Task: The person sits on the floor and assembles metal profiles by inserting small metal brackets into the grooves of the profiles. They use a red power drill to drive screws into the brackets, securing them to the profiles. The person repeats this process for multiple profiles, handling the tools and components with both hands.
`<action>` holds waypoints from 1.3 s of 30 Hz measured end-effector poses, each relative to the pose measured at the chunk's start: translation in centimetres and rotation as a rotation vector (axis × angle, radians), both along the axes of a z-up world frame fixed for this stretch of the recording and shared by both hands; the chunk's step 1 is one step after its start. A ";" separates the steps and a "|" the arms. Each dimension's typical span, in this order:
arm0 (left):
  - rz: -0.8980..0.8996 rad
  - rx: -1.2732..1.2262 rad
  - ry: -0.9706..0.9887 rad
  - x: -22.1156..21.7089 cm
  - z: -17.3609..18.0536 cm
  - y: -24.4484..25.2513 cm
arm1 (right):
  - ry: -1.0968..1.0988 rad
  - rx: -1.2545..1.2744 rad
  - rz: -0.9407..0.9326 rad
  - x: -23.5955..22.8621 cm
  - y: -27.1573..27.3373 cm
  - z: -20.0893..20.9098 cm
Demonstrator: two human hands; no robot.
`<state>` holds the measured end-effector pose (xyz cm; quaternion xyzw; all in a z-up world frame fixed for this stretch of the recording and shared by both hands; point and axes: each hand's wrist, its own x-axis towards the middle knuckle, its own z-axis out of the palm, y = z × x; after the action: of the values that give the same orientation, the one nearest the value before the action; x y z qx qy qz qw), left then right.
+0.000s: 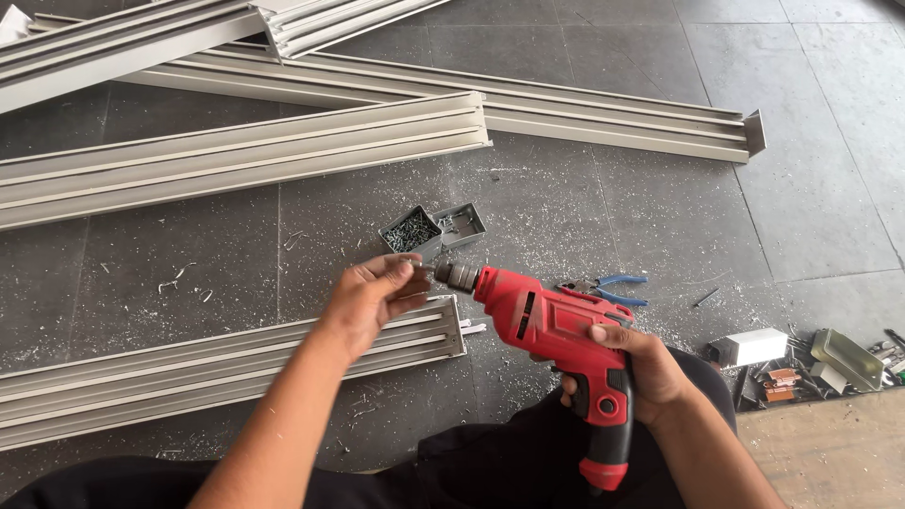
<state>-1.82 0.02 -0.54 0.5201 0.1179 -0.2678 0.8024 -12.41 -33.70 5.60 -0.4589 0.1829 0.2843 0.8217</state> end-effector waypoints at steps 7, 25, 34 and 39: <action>-0.026 -0.133 -0.107 -1.1 0.2 -1.1 | -0.092 0.118 -0.038 -0.5 -0.6 -0.5; -0.808 1.710 -0.654 -5.6 -0.5 -2.0 | -0.033 0.088 -0.108 -0.3 -1.1 -0.6; -1.023 1.641 -0.525 -3.8 -0.7 -1.8 | -0.132 -0.052 -0.051 0.1 -1.6 2.9; -0.992 1.628 -0.578 -4.4 -1.2 -1.2 | -0.032 -0.476 0.112 3.0 -2.3 9.2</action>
<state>-6.26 -1.22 -1.71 0.9476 -0.1650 -0.2736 -0.0039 -9.38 -35.99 14.77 -0.6535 0.2059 0.2709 0.6761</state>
